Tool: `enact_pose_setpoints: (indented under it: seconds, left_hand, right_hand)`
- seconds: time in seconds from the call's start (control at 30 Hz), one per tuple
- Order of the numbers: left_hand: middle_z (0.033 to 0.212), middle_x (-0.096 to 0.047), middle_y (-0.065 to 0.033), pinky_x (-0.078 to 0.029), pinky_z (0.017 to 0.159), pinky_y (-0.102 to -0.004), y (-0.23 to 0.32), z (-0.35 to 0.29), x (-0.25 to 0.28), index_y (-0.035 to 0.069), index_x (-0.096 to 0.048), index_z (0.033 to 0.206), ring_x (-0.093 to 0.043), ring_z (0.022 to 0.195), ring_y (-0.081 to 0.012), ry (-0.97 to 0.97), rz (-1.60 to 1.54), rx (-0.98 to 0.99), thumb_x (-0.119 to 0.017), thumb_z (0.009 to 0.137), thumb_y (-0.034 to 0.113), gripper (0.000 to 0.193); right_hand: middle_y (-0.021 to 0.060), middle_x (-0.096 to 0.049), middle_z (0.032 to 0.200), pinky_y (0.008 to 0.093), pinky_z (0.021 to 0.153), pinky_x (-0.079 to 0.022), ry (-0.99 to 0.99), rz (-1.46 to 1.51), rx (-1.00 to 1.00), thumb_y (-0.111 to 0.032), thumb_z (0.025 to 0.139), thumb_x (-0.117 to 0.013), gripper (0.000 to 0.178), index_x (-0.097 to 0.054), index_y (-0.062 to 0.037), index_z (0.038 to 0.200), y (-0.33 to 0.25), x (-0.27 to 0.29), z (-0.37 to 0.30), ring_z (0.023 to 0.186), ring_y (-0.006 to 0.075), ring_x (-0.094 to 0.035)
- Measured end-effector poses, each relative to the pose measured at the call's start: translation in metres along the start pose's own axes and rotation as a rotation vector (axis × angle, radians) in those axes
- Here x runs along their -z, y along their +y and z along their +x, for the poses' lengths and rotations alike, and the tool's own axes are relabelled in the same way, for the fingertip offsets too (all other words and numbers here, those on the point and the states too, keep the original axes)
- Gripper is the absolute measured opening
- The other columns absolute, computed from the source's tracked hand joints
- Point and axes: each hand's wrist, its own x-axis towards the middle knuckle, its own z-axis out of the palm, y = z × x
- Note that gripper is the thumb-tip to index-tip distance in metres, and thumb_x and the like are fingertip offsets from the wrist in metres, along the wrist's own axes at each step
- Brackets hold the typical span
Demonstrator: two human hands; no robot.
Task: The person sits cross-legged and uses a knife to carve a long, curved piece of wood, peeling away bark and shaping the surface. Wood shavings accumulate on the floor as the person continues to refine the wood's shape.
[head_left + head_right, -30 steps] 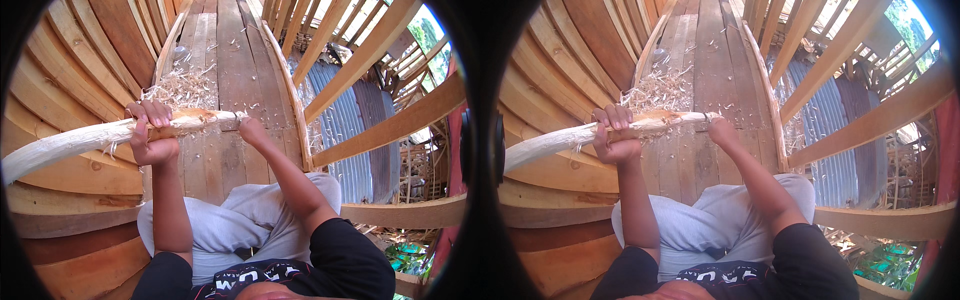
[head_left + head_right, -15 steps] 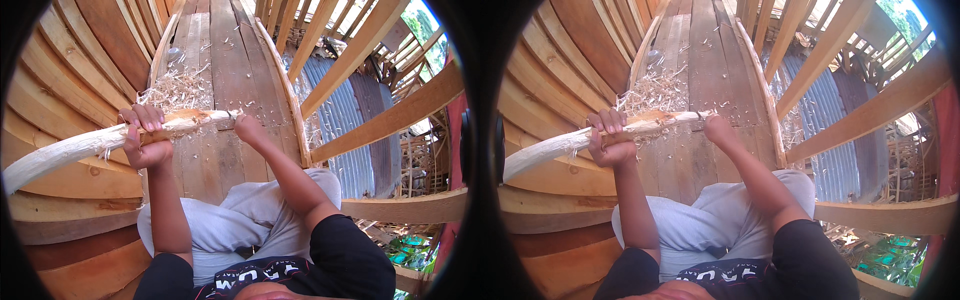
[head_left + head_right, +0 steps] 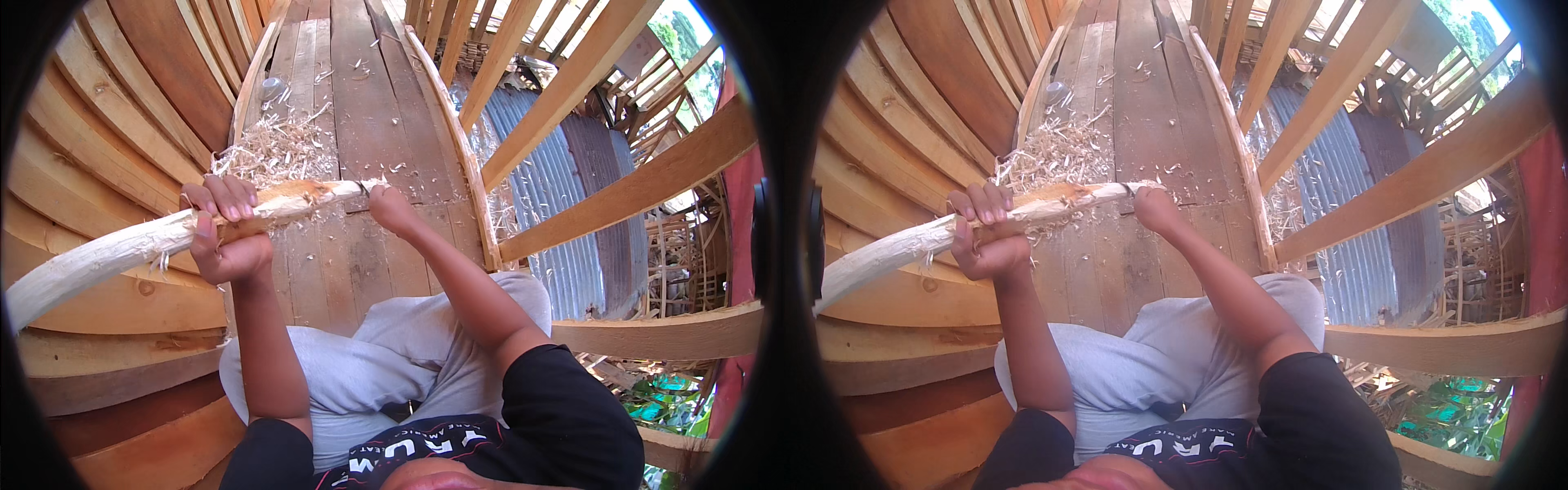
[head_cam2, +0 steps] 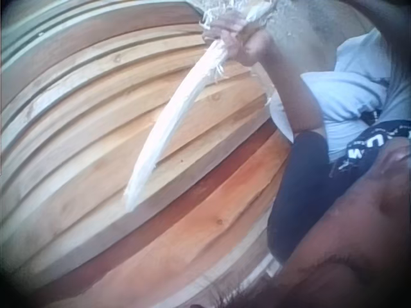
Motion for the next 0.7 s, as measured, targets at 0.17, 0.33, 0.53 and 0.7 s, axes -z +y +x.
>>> enact_pose_setpoints:
  seconds: [0.17, 0.33, 0.53, 0.7]
  left_hand:
    - [0.064, -0.040, -0.0008, -0.035, 0.063, -0.0287, 0.004, 0.006, 0.009, 0.012, -0.038, 0.080, -0.040, 0.059, -0.0120, -0.111, 0.008, 0.016, -0.058, 0.078, 0.027, 0.025]
    - [0.064, -0.041, -0.0011, -0.036, 0.062, -0.0285, -0.001, 0.001, 0.006, 0.012, -0.039, 0.081, -0.040, 0.059, -0.0119, -0.153, -0.075, 0.055, -0.059, 0.077, 0.027, 0.026]
    - [0.066, -0.041, -0.0017, -0.036, 0.062, -0.0280, 0.007, 0.004, 0.010, 0.010, -0.040, 0.084, -0.041, 0.061, -0.0126, -0.207, 0.008, 0.018, -0.058, 0.080, 0.024, 0.023]
    - [0.065, -0.044, -0.0064, -0.039, 0.059, -0.0266, 0.026, 0.005, -0.008, 0.007, -0.042, 0.084, -0.044, 0.059, -0.0146, -0.030, 0.023, -0.099, -0.058, 0.076, 0.019, 0.021]
  right_hand:
    - [0.0302, -0.061, 0.112, 0.0516, 0.096, -0.044, 0.046, -0.066, -0.047, -0.034, 0.093, -0.030, 0.054, -0.066, 0.0054, 0.105, -0.001, 0.006, 0.005, 0.108, 0.0459, -0.058]
    - [0.0285, -0.062, 0.114, 0.0511, 0.096, -0.044, 0.048, -0.286, -0.022, -0.034, 0.097, -0.029, 0.053, -0.065, 0.0040, 0.110, 0.044, 0.013, 0.008, 0.109, 0.0431, -0.059]
    - [0.0248, -0.064, 0.114, 0.0488, 0.095, -0.046, 0.023, -0.340, 0.001, -0.038, 0.100, -0.026, 0.057, -0.064, 0.0021, 0.111, -0.020, 0.057, -0.032, 0.110, 0.0413, -0.059]
    - [0.0248, -0.066, 0.093, 0.0454, 0.082, -0.047, -0.031, -0.270, 0.246, -0.035, 0.099, -0.040, 0.044, -0.065, 0.0004, 0.102, 0.035, 0.069, -0.005, 0.089, 0.0400, -0.063]
